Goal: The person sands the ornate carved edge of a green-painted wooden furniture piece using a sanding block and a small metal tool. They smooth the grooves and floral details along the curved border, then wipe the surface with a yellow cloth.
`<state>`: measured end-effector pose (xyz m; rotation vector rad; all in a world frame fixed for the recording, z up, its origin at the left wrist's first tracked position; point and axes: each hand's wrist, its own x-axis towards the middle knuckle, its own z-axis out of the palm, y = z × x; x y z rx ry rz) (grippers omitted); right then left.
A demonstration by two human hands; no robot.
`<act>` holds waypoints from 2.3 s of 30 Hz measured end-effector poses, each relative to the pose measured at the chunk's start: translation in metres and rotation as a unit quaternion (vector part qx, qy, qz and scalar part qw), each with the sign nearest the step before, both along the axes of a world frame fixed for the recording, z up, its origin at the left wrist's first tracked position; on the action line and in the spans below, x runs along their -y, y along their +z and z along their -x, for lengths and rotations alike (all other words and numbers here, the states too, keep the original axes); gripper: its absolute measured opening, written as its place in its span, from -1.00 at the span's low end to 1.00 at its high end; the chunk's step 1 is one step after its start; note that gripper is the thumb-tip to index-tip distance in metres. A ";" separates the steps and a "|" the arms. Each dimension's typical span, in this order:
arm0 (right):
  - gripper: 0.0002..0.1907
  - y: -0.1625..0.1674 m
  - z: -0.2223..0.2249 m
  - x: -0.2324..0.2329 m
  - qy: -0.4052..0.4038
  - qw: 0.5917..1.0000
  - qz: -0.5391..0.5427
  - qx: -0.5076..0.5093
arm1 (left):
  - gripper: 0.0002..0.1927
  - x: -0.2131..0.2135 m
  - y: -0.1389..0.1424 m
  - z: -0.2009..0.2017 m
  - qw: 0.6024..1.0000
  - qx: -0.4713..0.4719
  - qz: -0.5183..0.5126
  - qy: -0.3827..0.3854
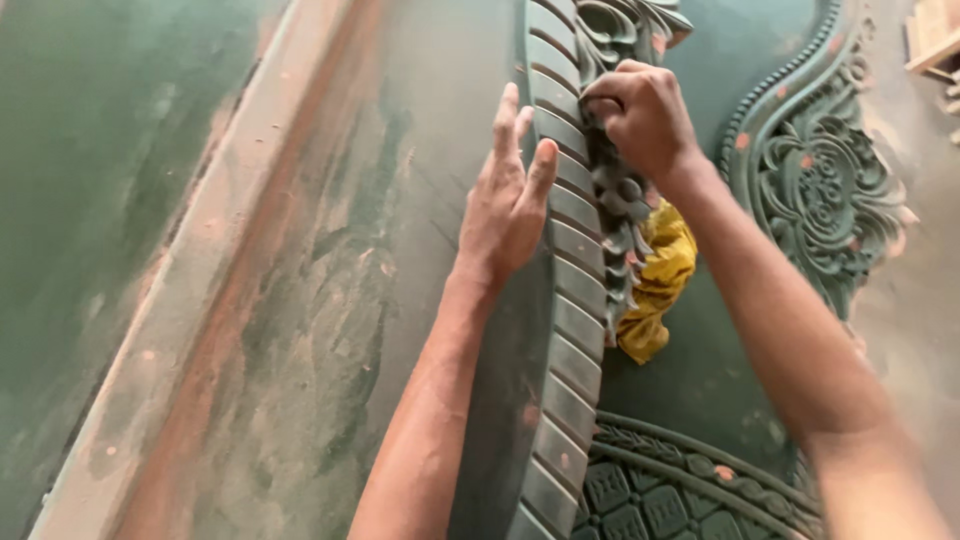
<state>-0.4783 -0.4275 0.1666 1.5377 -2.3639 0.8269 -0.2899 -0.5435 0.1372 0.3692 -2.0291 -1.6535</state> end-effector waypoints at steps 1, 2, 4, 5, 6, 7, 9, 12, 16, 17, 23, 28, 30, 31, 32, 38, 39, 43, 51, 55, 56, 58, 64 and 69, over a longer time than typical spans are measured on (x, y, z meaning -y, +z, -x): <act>-0.83 0.005 -0.001 -0.008 -0.007 0.999 -0.035 0.000 | -0.20 -0.001 -0.001 0.000 1.000 0.006 -0.002 -0.002; -0.81 0.009 0.000 -0.014 -0.010 0.999 -0.047 -0.007 | -0.21 -0.002 -0.002 0.000 1.000 -0.004 0.012 -0.001; -0.79 0.013 0.005 -0.017 -0.007 0.997 -0.067 -0.024 | -0.25 -0.004 -0.004 0.002 0.999 -0.024 0.045 0.012; -0.80 0.013 0.010 -0.016 -0.019 0.999 -0.027 0.017 | -0.28 -0.007 -0.005 0.004 0.996 0.004 0.089 0.032; -0.81 0.011 0.016 -0.010 -0.033 0.998 0.014 0.056 | -0.32 -0.009 -0.006 0.008 0.989 0.030 0.132 0.051; -0.81 0.008 0.022 -0.003 -0.049 0.993 0.062 0.090 | -0.35 -0.011 -0.006 0.014 0.980 0.049 0.181 0.069; -0.85 0.000 0.034 0.020 -0.050 0.994 0.090 0.024 | -0.22 -0.014 -0.006 0.030 0.945 0.086 0.307 0.065; -0.88 -0.012 0.047 0.064 -0.001 0.994 0.109 -0.007 | -0.08 -0.017 -0.007 0.047 0.911 0.126 0.385 0.080; -0.89 -0.014 0.048 0.105 -0.008 0.994 0.103 -0.023 | -0.03 -0.016 -0.008 0.053 0.902 0.132 0.401 0.086; -0.90 -0.012 0.045 0.107 0.000 0.995 0.099 -0.024 | -0.03 -0.016 -0.008 0.052 0.904 0.140 0.394 0.086; -0.87 -0.005 0.043 0.073 0.003 0.996 0.090 0.006 | -0.02 -0.018 -0.009 0.055 0.904 0.145 0.393 0.081; -0.89 -0.009 0.066 0.083 0.036 0.998 0.009 -0.060 | 0.00 -0.021 -0.011 0.056 0.902 0.144 0.397 0.096; -0.88 -0.011 0.073 0.101 0.101 0.992 -0.019 -0.080 | -0.01 -0.021 -0.011 0.054 0.904 0.157 0.391 0.080; -0.88 -0.012 0.073 0.108 0.110 0.990 0.006 -0.088 | -0.01 -0.021 -0.010 0.054 0.904 0.162 0.389 0.075; -0.89 -0.013 0.073 0.114 0.121 0.987 0.031 -0.097 | -0.02 -0.020 -0.009 0.054 0.903 0.158 0.393 0.075; -0.90 -0.009 0.049 0.073 -0.009 0.998 0.054 -0.024 | 0.00 -0.018 -0.006 0.054 0.901 0.150 0.398 0.085; -0.90 -0.006 0.047 0.057 0.003 0.999 0.034 -0.016 | 0.00 -0.018 -0.006 0.054 0.900 0.146 0.400 0.090; -0.83 0.006 0.054 0.011 0.024 0.996 -0.081 -0.021 | -0.01 -0.020 -0.008 0.052 0.901 0.147 0.398 0.090; -0.85 -0.003 0.089 0.093 -0.019 0.995 0.098 -0.015 | 0.00 -0.018 -0.004 0.054 0.901 0.157 0.396 0.084; -0.88 -0.019 0.093 0.141 -0.004 0.990 0.127 -0.059 | -0.01 -0.018 -0.007 0.054 0.897 0.152 0.405 0.088; -0.89 -0.021 0.093 0.143 -0.007 0.990 0.113 -0.084 | -0.02 -0.018 -0.007 0.053 0.898 0.155 0.403 0.083; -0.86 -0.024 0.094 0.131 0.053 0.991 0.110 -0.060 | -0.02 -0.018 -0.007 0.053 0.900 0.162 0.398 0.074; -0.84 -0.016 0.097 0.082 -0.002 0.996 0.087 -0.013 | -0.01 -0.018 -0.004 0.054 0.904 0.162 0.387 0.087; -0.90 -0.007 0.099 0.119 0.074 0.994 0.038 -0.069 | -0.01 -0.019 -0.007 0.055 0.901 0.163 0.393 0.086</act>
